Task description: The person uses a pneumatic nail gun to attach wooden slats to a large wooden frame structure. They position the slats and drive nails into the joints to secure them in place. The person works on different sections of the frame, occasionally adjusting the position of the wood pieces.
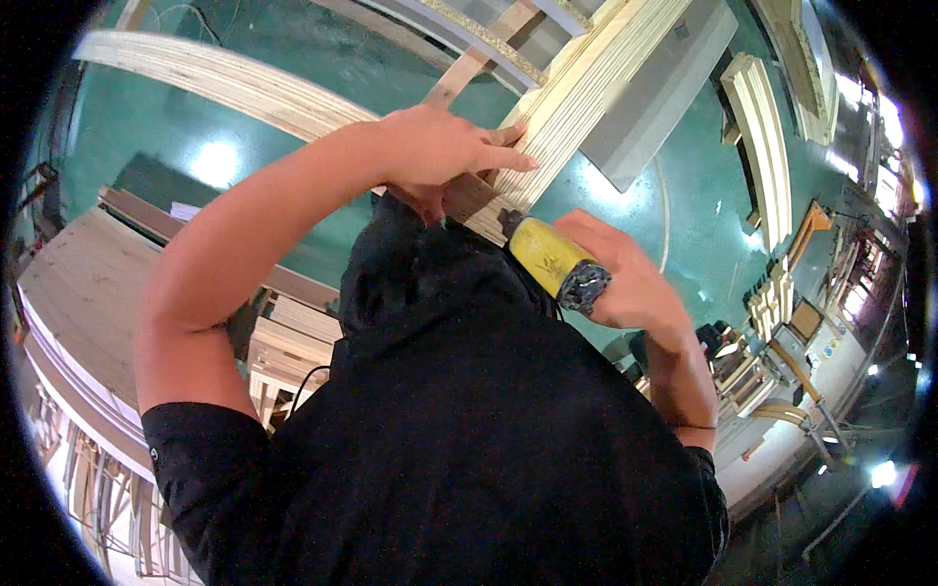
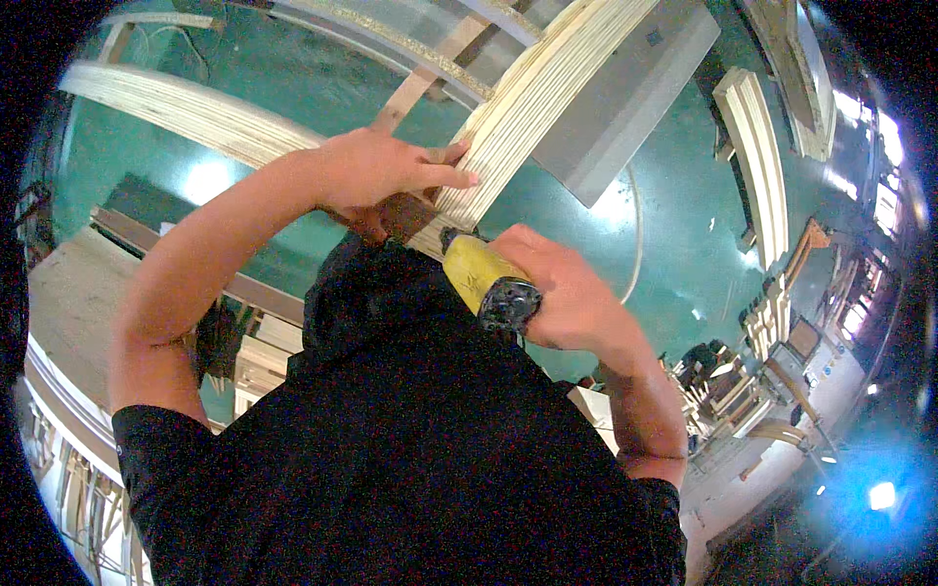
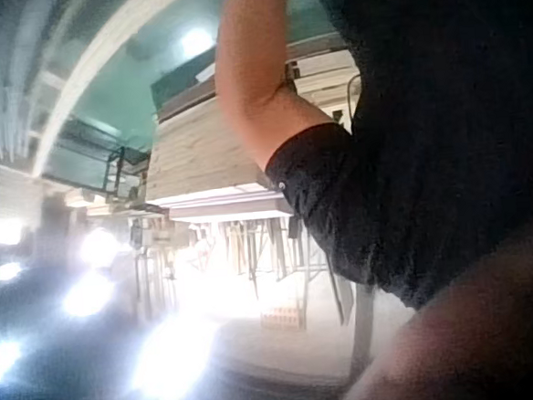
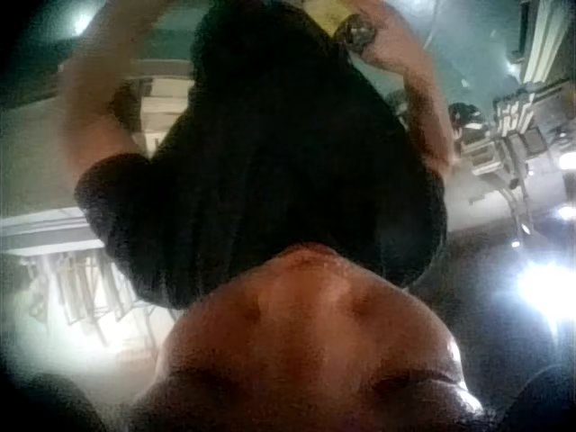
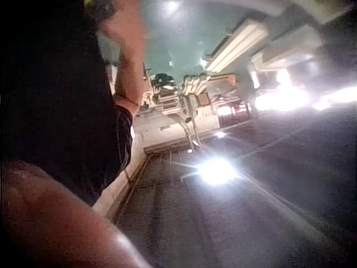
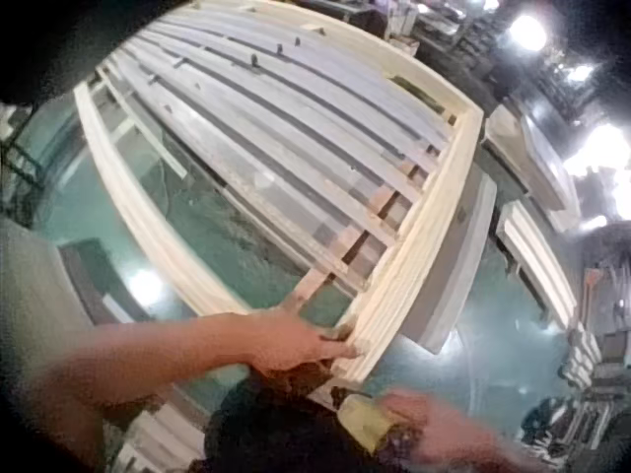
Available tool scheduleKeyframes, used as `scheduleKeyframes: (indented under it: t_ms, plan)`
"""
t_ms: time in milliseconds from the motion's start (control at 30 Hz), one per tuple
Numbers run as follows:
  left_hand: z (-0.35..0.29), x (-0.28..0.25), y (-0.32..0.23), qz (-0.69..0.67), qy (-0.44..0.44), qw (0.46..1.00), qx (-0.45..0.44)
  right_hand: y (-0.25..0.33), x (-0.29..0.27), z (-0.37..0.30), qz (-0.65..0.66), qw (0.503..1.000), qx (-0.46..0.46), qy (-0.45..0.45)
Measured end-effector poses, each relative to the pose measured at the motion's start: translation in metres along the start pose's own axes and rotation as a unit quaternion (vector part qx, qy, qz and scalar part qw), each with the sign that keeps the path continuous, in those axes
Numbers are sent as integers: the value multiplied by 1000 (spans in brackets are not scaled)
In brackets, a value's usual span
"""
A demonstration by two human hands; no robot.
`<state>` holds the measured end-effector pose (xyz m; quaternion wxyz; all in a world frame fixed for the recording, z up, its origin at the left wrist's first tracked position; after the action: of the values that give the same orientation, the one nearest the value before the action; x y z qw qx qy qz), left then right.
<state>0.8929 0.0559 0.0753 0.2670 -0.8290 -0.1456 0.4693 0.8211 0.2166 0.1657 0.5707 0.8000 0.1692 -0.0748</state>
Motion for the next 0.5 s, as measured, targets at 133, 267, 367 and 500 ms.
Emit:
scheduleKeyframes:
  t_ms: [133, 267, 367, 500]
  plan:
    - [2, 7, 4, -4, -18, 1000, 4, -8, 17, -1, 0, 999, 19, -50]
    - [6, 13, 8, 2, -19, 1000, 0, -5, 12, 2, -84, 995, 16, -50]
    - [1, 10, 4, 2, -40, 999, 25, -10, 13, -5, -122, 991, 40, -39]
    - [7, 16, 7, 30, -34, 999, 7, -9, 15, -3, -76, 996, 54, -13]
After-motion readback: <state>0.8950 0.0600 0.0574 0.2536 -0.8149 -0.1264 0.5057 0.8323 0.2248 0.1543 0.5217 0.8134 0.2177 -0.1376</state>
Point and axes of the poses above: each hand's wrist, its own z-axis towards the middle knuckle, its own x-axis out of the palm, y = z × x, the point moved 7 cm from there along z, towards the middle knuckle, and after that the axes turned 12 degrees about -x, right-handed, at the moved point
